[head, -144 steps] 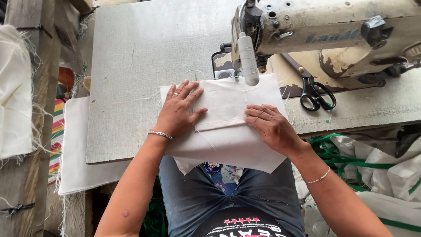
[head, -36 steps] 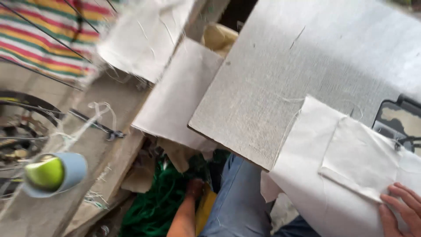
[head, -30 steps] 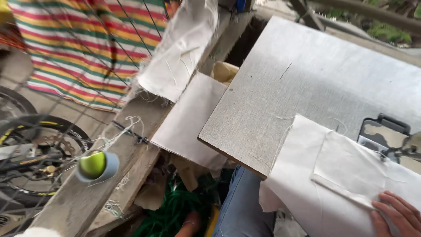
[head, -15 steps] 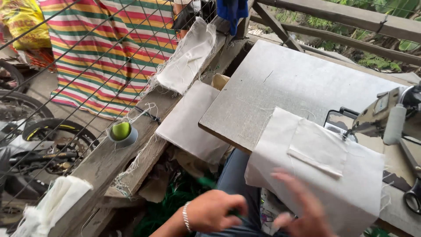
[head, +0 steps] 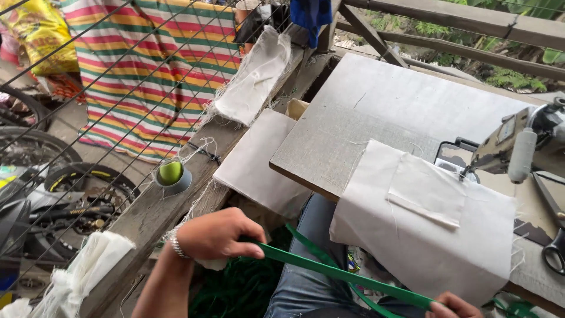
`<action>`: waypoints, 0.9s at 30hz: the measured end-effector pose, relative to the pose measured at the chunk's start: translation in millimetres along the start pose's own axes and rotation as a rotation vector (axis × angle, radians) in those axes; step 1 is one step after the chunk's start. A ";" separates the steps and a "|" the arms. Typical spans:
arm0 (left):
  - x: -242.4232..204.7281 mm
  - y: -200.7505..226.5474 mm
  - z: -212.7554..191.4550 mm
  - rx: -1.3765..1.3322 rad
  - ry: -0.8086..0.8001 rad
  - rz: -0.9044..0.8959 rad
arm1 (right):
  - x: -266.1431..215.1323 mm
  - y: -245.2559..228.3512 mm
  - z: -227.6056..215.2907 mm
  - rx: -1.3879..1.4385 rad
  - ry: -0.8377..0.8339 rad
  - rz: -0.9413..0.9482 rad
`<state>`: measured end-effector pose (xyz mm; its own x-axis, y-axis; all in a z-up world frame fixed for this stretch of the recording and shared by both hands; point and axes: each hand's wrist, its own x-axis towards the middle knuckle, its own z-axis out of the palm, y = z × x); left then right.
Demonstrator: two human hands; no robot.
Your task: Attaching green straps to white fabric bags using an industrial sewing machine and trimming excess material with scissors.
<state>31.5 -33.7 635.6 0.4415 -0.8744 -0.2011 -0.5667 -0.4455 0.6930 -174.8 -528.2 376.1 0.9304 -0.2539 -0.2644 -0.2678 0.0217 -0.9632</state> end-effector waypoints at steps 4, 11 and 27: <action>18.4 6.3 -1.7 0.249 -0.086 -0.134 | 4.0 55.4 36.1 -1.102 -0.328 -0.088; 138.7 51.5 93.6 0.412 -0.224 0.247 | -51.7 -139.7 126.9 -0.347 -0.589 -0.297; 181.9 15.2 -25.1 0.467 -0.352 0.118 | -50.0 -121.0 42.7 -0.604 -0.615 -0.048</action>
<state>120.6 -194.8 627.0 0.1444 -0.8987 -0.4141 -0.8791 -0.3086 0.3632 -178.2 -476.8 503.8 0.8678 0.3308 -0.3708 -0.1494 -0.5381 -0.8296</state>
